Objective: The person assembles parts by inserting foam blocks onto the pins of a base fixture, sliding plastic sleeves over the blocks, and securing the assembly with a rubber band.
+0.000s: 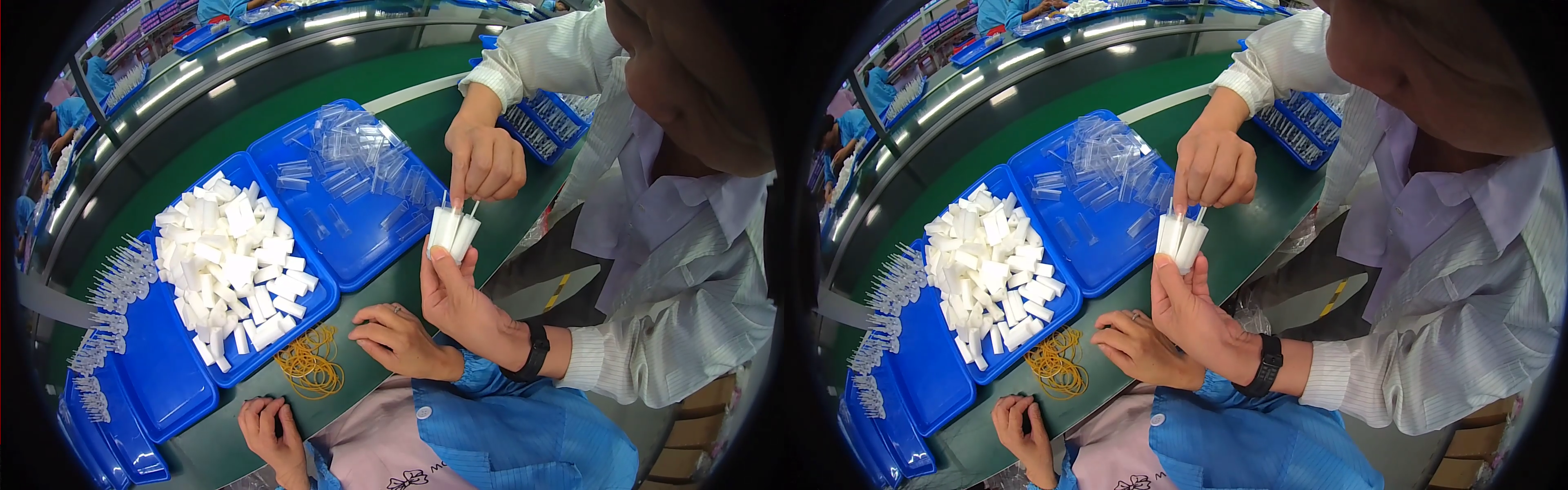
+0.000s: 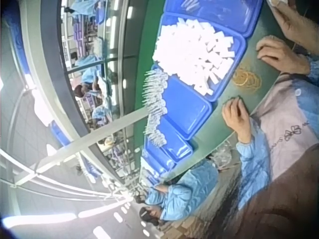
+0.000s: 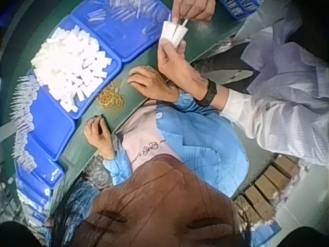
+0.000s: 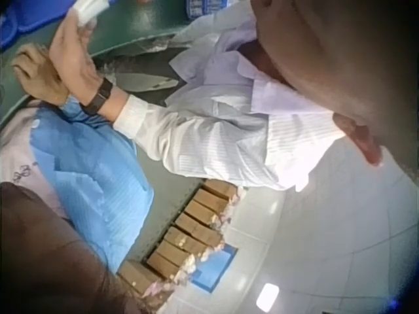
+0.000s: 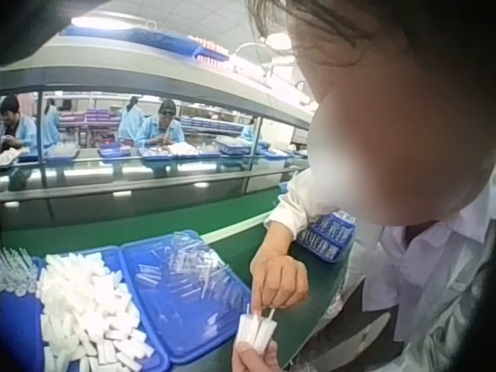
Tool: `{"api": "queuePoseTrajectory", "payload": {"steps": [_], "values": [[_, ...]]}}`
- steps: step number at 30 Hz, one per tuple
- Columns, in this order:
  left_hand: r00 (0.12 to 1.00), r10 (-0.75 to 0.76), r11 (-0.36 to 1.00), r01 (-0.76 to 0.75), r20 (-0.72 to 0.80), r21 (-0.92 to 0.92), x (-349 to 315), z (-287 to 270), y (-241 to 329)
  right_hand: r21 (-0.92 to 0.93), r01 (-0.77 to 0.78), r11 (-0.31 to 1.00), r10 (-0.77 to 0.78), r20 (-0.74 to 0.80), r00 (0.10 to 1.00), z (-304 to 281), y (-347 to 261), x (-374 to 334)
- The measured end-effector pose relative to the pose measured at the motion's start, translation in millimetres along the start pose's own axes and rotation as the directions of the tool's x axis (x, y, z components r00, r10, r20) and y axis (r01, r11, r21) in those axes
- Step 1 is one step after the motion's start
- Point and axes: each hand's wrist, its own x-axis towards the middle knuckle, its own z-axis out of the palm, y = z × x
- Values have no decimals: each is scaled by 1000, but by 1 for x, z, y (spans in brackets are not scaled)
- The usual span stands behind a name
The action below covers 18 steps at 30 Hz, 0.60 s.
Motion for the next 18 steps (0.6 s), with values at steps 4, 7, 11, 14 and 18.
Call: {"api": "queuePoseTrajectory", "payload": {"steps": [4,7,11,14,18], "values": [[1000,3,1000,-3,4,0,0,0,-1,1,5,1000,-5,-10,1000,1,0,0],[1000,-3,1000,3,1,-8,0,0,-1,0,9,1000,-9,-12,1000,1,0,0],[1000,-4,1000,4,1,-3,-1,1,-2,1,5,1000,-5,-5,1000,1,0,0],[1000,-2,1000,2,-4,5,-1,0,-2,-3,5,1000,-5,11,1000,1,1,-1],[1000,15,1000,-15,2,0,1,1,-1,-125,11,992,-3,70,998,-2,9,-6]]}}
